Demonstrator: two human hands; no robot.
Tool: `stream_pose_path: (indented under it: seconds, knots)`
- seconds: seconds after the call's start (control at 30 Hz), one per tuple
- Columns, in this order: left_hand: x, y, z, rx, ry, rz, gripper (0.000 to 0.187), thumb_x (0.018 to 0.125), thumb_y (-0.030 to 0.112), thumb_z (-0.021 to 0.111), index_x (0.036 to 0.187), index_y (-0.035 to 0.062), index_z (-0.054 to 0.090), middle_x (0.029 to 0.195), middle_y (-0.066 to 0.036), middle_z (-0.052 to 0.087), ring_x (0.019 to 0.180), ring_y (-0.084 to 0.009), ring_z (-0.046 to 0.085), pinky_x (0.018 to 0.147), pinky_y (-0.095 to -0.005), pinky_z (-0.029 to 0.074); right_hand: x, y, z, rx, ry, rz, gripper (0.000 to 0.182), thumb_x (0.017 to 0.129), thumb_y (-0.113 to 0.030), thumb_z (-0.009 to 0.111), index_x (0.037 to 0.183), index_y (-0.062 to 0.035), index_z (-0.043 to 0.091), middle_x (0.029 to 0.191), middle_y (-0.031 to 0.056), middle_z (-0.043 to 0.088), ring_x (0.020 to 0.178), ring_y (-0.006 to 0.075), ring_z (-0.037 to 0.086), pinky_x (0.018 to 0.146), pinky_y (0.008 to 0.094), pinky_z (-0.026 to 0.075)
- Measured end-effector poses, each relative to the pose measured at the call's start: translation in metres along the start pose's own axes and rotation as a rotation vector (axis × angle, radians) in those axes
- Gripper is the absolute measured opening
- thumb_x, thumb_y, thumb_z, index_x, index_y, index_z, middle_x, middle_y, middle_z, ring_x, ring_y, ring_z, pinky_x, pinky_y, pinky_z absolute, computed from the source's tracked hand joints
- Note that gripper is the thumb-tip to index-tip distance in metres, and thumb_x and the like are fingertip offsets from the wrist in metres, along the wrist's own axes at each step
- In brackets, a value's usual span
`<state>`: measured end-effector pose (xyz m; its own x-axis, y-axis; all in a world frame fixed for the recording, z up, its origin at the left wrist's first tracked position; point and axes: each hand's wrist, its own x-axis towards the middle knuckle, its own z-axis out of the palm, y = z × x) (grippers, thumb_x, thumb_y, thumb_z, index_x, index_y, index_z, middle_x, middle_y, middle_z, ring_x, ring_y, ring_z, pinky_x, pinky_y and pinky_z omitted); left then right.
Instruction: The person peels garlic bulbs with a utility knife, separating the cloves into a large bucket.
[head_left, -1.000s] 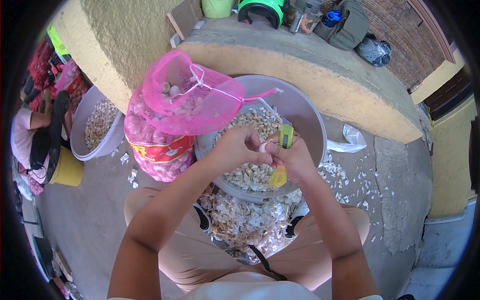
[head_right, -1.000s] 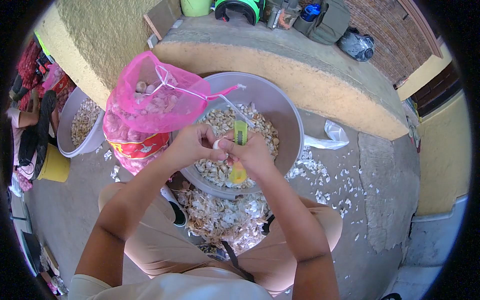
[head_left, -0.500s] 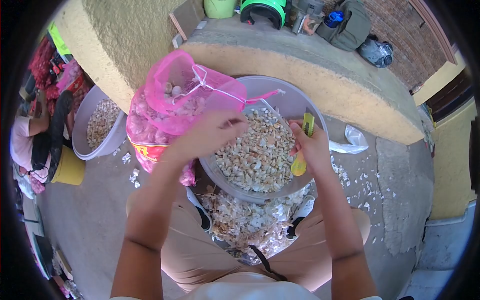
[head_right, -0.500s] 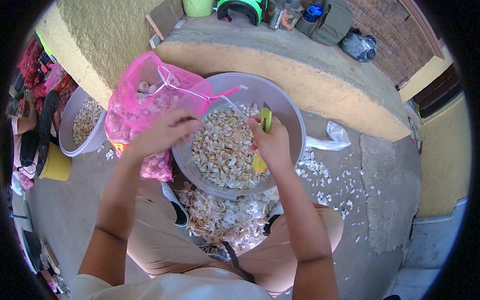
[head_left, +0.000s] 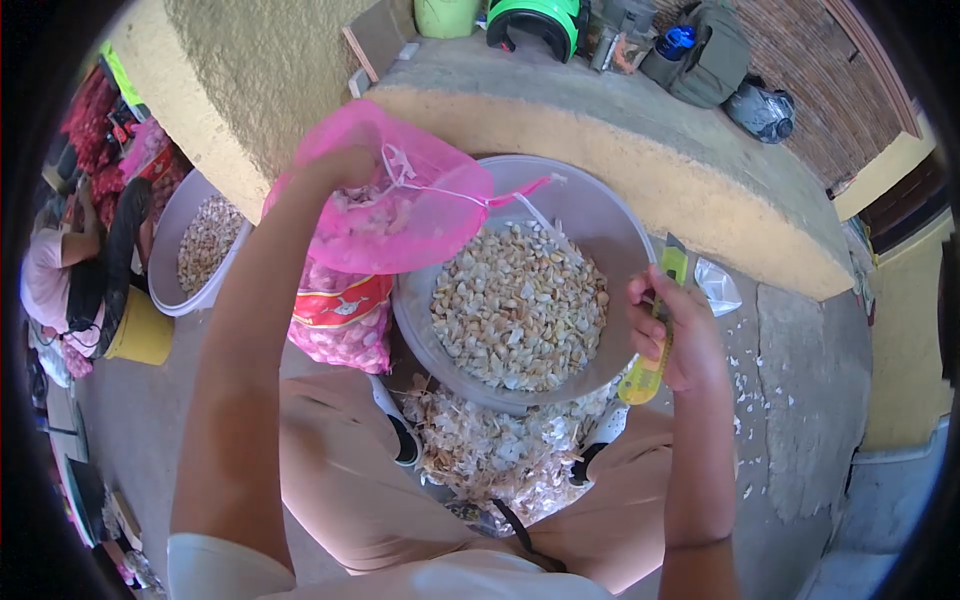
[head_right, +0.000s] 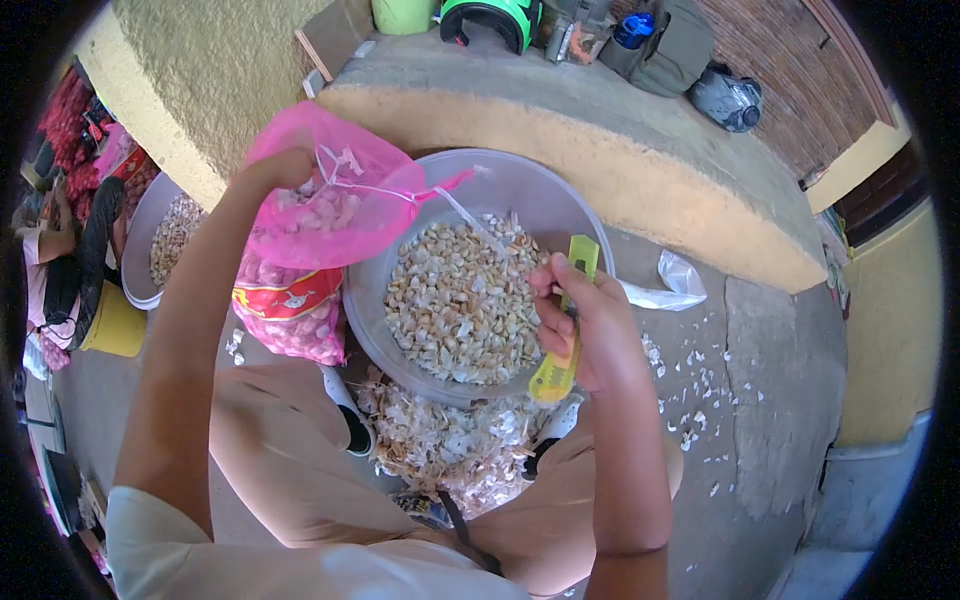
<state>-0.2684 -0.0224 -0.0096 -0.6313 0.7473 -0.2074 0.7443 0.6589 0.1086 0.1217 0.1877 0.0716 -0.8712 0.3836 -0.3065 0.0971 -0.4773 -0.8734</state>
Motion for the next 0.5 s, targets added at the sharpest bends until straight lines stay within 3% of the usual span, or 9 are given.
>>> stream_pose_path:
  seconds: [0.27,0.5]
  knots:
    - [0.059,-0.043,0.040,0.163,-0.064,-0.355,0.025,0.080,0.016,0.042,0.090,-0.0021,0.055,0.081,-0.014,0.058,0.071,-0.0221,0.056,0.067,-0.0329,0.044,0.009,-0.012,-0.004,-0.057,0.002,0.043,0.020,0.087,-0.017,0.045,0.080,0.0010,0.050,0.064,0.0013,0.040,0.045,0.0054,0.033,0.037,0.0198,0.026]
    - [0.072,-0.072,0.064,0.136,-0.018,-0.486,0.026,0.082,0.018,0.041,0.092,-0.0017,0.055,0.081,-0.013,0.058,0.070,-0.0222,0.056,0.066,-0.0329,0.044,0.017,-0.005,-0.005,-0.153,0.005,0.115,0.023,0.085,-0.019,0.048,0.086,0.0030,0.052,0.072,0.0059,0.043,0.045,0.0076,0.036,0.037,0.0204,0.029]
